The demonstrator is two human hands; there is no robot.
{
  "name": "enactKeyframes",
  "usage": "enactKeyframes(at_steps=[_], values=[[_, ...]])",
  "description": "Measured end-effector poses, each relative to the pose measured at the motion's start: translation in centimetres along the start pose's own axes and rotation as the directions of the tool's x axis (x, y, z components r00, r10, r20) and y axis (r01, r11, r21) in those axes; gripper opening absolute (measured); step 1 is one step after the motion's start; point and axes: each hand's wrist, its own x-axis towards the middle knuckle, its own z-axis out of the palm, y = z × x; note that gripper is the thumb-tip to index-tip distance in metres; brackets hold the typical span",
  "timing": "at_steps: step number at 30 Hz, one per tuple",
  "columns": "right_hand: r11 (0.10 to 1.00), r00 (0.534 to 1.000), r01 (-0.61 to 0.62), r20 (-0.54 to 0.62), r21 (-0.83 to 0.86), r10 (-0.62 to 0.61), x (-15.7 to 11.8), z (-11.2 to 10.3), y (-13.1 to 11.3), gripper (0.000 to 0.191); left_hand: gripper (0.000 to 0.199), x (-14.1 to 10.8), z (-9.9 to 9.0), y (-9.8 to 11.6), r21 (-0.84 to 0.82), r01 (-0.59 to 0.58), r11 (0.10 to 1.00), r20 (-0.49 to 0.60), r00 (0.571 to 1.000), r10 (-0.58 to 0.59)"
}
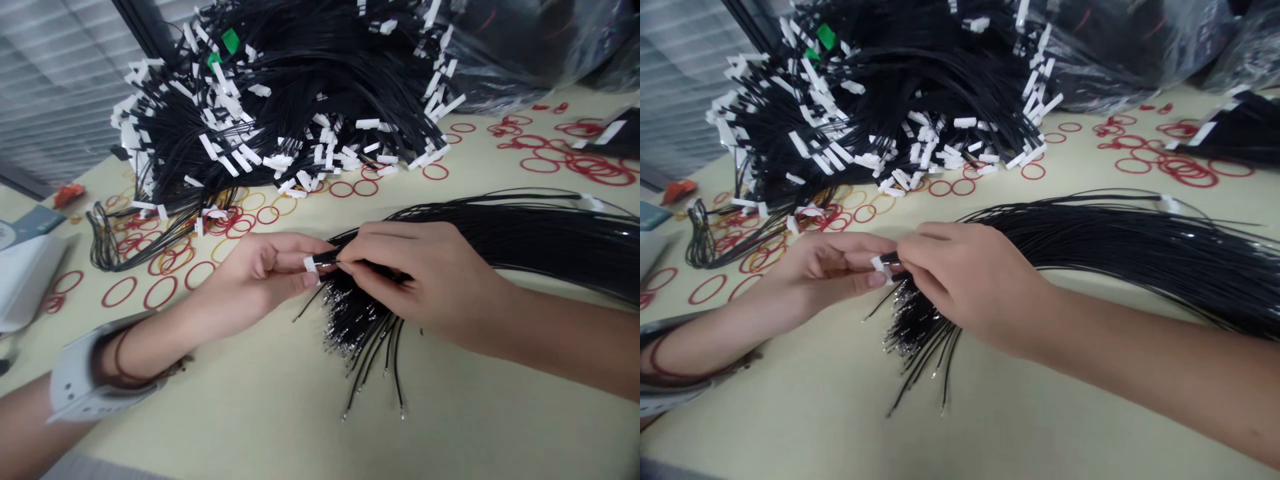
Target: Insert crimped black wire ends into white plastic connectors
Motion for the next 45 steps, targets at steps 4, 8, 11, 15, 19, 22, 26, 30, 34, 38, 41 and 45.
enactKeyframes(at_steps=[4, 8, 11, 15, 19, 22, 26, 30, 34, 38, 41, 45], values=[[1.0, 1.0, 0.006, 0.007, -0.02, -0.006, -0.1, 0.0, -0.2, 0.018, 0.03, 0.0, 0.0, 0.1, 0.052, 0.005, 0.999, 0.006, 1.0, -0.006], [1.0, 1.0, 0.016, -0.003, 0.006, -0.016, -0.1, 0.0, -0.5, 0.017, 0.03, 0.0, 0.2, 0.3, 0.105, -0.027, 0.994, 0.027, 0.999, 0.025], [1.0, 1.0, 0.029, -0.002, 0.011, -0.029, 0.0, 0.0, -0.9, 0.014, 0.028, -0.2, 0.5, 0.5, 0.16, -0.047, 0.986, 0.051, 0.998, 0.039], [0.997, 0.998, 0.056, -0.007, -0.059, -0.056, 0.3, -0.1, -1.3, 0.011, 0.028, -0.3, 0.7, 0.5, 0.112, -0.04, 0.993, 0.098, 0.995, 0.029], [0.996, 0.995, 0.094, -0.016, 0.007, -0.094, 0.3, 0.0, -0.8, 0.011, 0.025, -0.1, 0.4, 0.3, -0.039, 0.024, 0.999, 0.089, 0.996, -0.021], [0.989, 0.997, 0.076, -0.021, 0.129, -0.074, 0.2, 0.1, -0.1, 0.012, 0.023, 0.1, 0.0, 0.0, -0.118, 0.034, 0.992, 0.032, 0.999, -0.03], [0.982, 0.999, 0.035, 0.001, 0.183, -0.036, 0.1, 0.3, 0.1, 0.009, 0.022, 0.2, -0.4, -0.2, -0.161, 0.035, 0.986, 0.012, 0.999, -0.034], [0.984, 1.0, -0.008, 0.025, 0.18, 0.004, 0.0, 0.3, -0.1, 0.009, 0.024, 0.1, -0.2, -0.2, -0.123, 0.072, 0.99, 0.023, 0.997, -0.07], [0.979, 0.999, -0.009, 0.036, 0.203, 0.002, 0.0, 0.3, -0.1, 0.012, 0.029, -0.1, 0.2, -0.5, -0.045, 0.058, 0.997, 0.016, 0.998, -0.057], [0.981, 0.999, 0.019, 0.039, 0.195, -0.027, -0.2, 0.5, -0.1, 0.014, 0.03, -0.1, 0.5, -0.5, 0.019, 0.051, 0.999, -0.029, 0.998, -0.051], [0.984, 0.998, 0.026, 0.046, 0.174, -0.035, -0.4, 0.5, -0.1, 0.014, 0.029, 0.0, 0.6, -0.3, 0.013, 0.054, 0.998, -0.056, 0.997, -0.053], [0.986, 0.999, -0.038, 0.041, 0.165, 0.032, -0.4, 0.5, -0.1, 0.011, 0.028, -0.1, 0.7, -0.2, -0.049, 0.067, 0.997, -0.021, 0.997, -0.068]])
